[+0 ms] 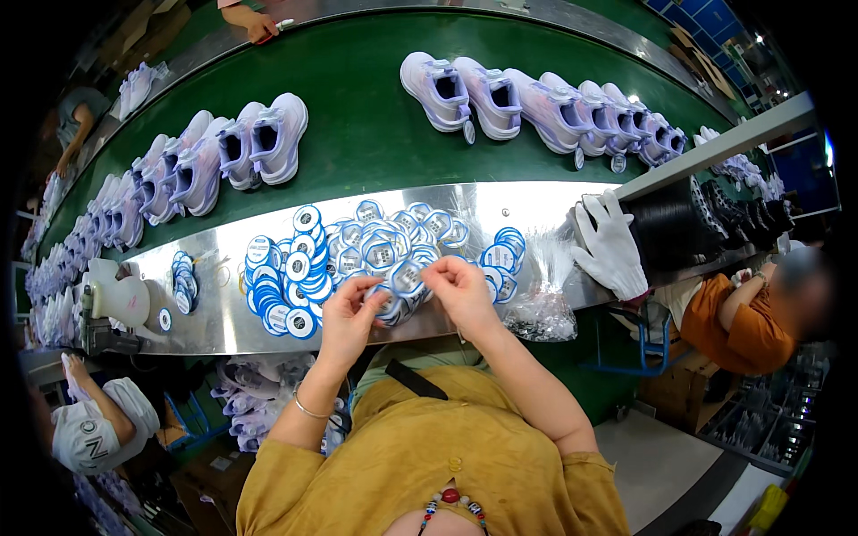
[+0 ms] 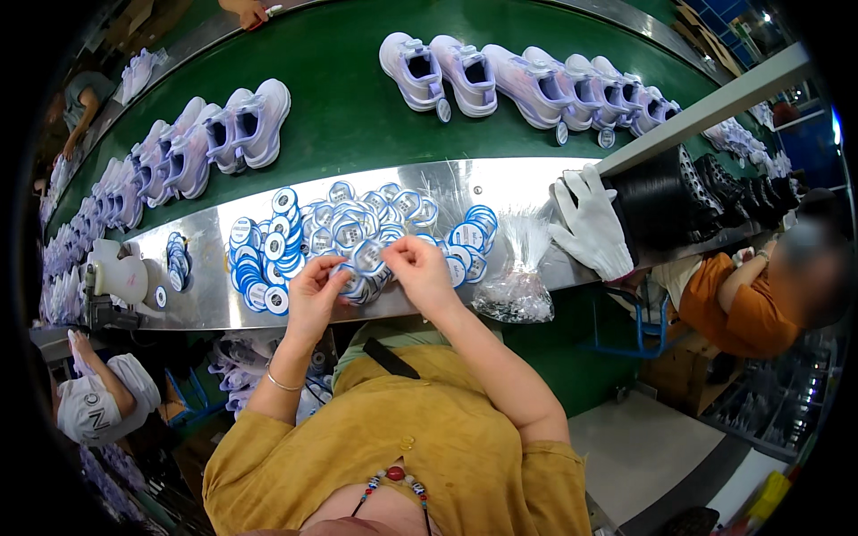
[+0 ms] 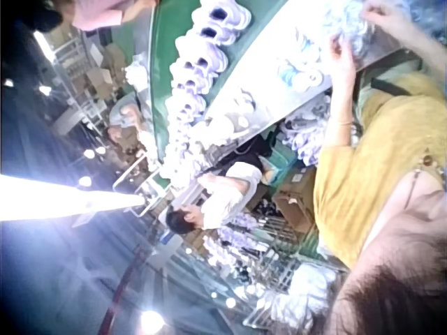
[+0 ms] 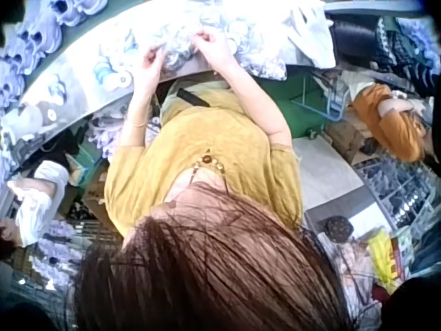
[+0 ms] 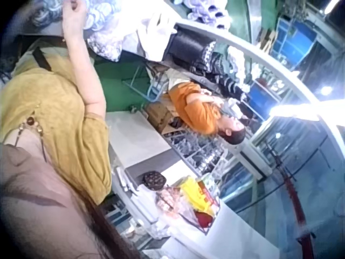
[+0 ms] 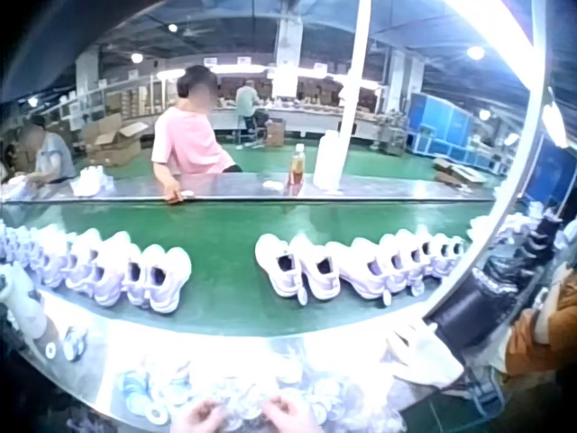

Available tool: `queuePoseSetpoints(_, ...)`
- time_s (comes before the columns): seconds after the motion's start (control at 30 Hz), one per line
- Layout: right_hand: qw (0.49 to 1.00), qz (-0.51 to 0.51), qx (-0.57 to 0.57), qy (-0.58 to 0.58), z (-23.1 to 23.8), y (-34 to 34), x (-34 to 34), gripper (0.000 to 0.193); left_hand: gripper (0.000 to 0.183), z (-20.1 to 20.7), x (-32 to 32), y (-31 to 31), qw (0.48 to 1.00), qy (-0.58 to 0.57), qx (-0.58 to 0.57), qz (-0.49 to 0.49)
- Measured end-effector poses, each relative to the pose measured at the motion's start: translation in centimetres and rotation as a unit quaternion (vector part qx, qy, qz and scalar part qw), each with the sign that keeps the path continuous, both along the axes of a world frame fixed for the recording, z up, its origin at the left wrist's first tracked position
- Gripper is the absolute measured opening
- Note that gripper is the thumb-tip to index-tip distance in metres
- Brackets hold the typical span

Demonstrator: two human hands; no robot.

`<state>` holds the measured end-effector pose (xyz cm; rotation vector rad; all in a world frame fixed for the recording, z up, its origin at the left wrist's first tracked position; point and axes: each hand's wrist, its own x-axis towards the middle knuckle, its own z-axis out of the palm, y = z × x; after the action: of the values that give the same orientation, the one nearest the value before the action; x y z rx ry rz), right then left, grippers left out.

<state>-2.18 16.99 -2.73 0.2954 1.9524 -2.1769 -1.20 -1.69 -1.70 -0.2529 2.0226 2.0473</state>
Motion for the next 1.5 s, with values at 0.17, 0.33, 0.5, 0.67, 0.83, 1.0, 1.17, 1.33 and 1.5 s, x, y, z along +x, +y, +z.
queuePoseSetpoints(0.17,0.999,0.004,-0.007,-0.036,1.0,0.7,-0.1,0.011,0.015,-1.3,-0.1,-1.2,0.933,0.244,-0.263,-0.037)
queuePoseSetpoints(0.33,0.999,0.027,0.045,0.0,1.2,0.3,0.7,0.011,0.027,-0.5,-0.9,-0.7,0.827,0.391,-0.402,0.026)
queuePoseSetpoints(0.5,0.996,0.077,0.034,0.023,2.0,0.3,1.3,0.009,0.023,1.5,-0.5,0.1,0.996,0.04,0.081,-0.005)
queuePoseSetpoints(0.67,0.992,0.063,0.105,0.041,3.1,0.7,1.9,0.009,0.01,1.5,-0.2,2.2,0.993,-0.014,0.109,-0.034)
queuePoseSetpoints(0.83,0.966,-0.004,0.21,0.149,4.4,0.4,3.0,0.008,0.011,1.4,-0.1,3.6,0.997,0.016,0.073,-0.026)
queuePoseSetpoints(1.0,0.933,-0.019,0.293,0.208,4.1,0.5,2.8,0.008,0.01,1.8,0.2,4.4,0.997,0.041,0.057,-0.035)
queuePoseSetpoints(1.17,0.901,-0.02,0.356,0.248,4.2,0.0,3.0,0.006,0.01,2.0,0.8,4.2,0.995,0.052,0.069,-0.059)
queuePoseSetpoints(1.33,0.88,0.005,0.387,0.274,4.0,0.2,3.8,0.003,0.01,1.9,1.0,4.0,0.98,-0.037,0.192,-0.047)
queuePoseSetpoints(1.5,0.864,0.047,0.383,0.322,3.9,-0.3,4.2,0.004,0.005,0.9,1.5,3.6,0.962,-0.06,0.262,-0.055)
